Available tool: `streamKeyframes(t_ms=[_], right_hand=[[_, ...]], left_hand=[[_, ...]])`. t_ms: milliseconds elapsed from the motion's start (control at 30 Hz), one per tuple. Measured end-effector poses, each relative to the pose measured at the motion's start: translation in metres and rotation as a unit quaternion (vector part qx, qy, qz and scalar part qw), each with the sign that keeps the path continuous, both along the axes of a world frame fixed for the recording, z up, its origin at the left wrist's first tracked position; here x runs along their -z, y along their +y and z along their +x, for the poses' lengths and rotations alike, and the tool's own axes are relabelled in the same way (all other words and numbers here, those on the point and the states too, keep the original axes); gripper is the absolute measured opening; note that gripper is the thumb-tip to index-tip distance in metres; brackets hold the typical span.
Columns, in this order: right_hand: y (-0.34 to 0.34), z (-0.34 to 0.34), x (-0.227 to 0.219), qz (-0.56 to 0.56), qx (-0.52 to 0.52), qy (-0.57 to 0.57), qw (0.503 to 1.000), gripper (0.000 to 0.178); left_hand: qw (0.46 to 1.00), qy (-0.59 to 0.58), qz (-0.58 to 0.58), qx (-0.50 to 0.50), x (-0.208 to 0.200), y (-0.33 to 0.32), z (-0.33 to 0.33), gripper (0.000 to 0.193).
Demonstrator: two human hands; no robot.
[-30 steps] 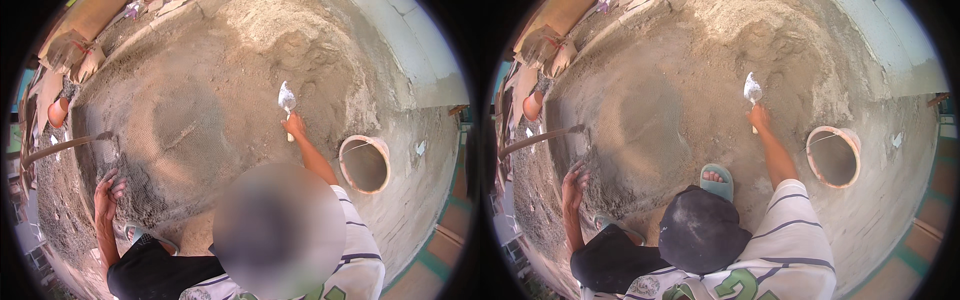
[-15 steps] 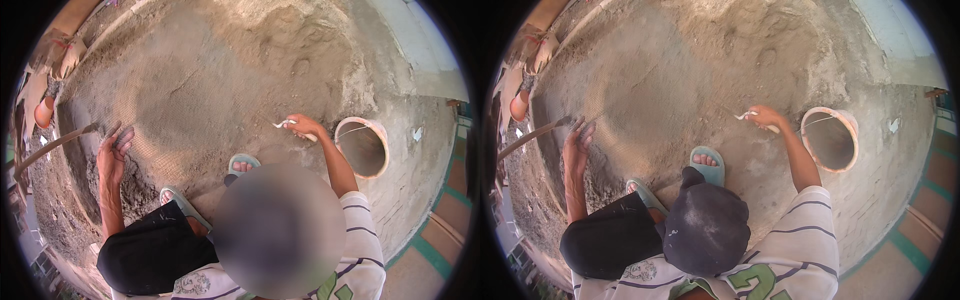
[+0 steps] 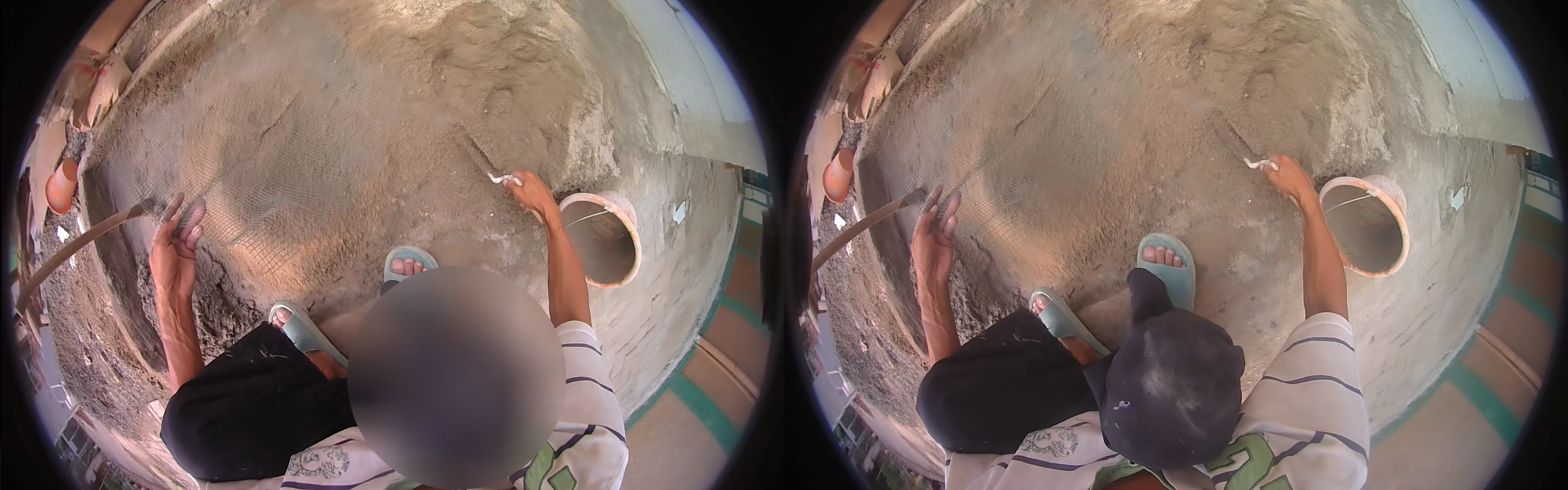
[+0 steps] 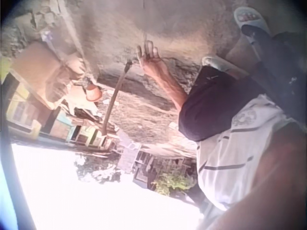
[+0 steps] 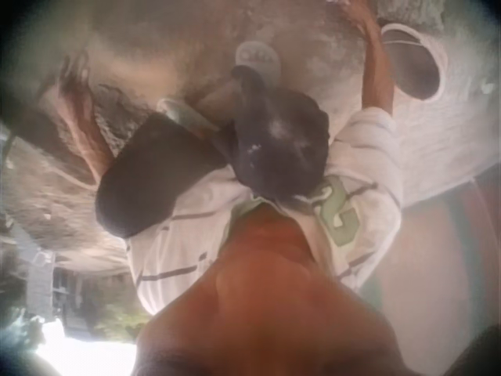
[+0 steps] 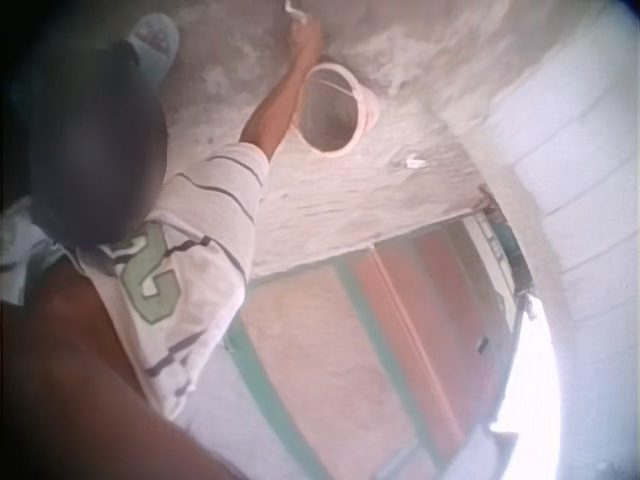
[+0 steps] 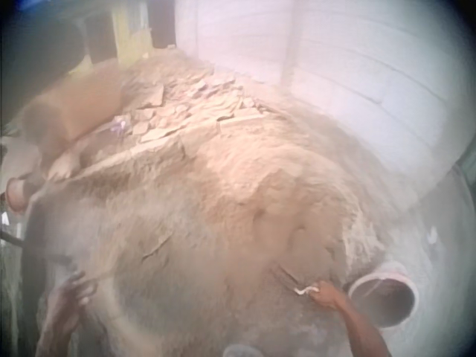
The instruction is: The person sifts sand through a wire mesh by hand, then uses a trowel and a wooden board to mix the sand with cement on the ground.
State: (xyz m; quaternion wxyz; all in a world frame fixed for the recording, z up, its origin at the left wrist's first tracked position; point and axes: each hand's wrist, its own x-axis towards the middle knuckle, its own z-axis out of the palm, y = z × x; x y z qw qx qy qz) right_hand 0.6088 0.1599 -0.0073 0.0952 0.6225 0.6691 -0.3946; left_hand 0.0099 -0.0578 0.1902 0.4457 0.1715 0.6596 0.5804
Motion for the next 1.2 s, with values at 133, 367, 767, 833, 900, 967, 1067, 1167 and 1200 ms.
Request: streamKeyframes(t_ms=[133, 367, 767, 833, 900, 967, 1067, 1167, 1200], right_hand=[[-0.014, -0.050, -0.018, -0.230, -0.116, 0.036, 0.966, 0.032], [0.002, -0.081, 0.037, -0.224, -0.124, 0.035, 0.966, 0.029], [0.018, -0.107, 0.053, -0.114, 0.026, 0.129, 0.985, 0.029], [0.034, -0.116, 0.071, -0.129, 0.043, 0.148, 0.980, 0.030], [0.050, -0.095, 0.086, -0.041, 0.207, 0.180, 0.961, 0.032], [0.063, -0.089, 0.083, 0.016, 0.364, 0.254, 0.896, 0.031], [0.058, -0.126, 0.056, -0.077, 0.214, 0.202, 0.953, 0.031], [0.054, -0.158, 0.052, -0.229, -0.066, 0.196, 0.951, 0.029], [0.051, -0.154, 0.057, -0.207, -0.025, 0.180, 0.961, 0.028]], left_hand=[[0.999, -0.033, -0.011, 0.013, 0.006, 0.001, -0.012, 0.049], [1.000, 0.005, -0.012, 0.003, -0.001, 0.008, -0.008, 0.050], [0.997, 0.027, 0.000, -0.076, -0.008, -0.009, -0.031, 0.044], [0.996, 0.032, 0.001, -0.081, -0.011, -0.003, -0.029, 0.045], [0.997, 0.033, 0.004, -0.062, -0.015, -0.006, -0.031, 0.045], [0.997, 0.046, 0.000, -0.064, -0.023, -0.014, -0.032, 0.045], [0.996, 0.050, -0.011, -0.078, -0.024, -0.028, -0.033, 0.045], [0.990, 0.063, -0.018, -0.124, -0.027, -0.027, -0.031, 0.045], [0.989, 0.071, -0.018, -0.125, -0.029, -0.028, -0.029, 0.045]])
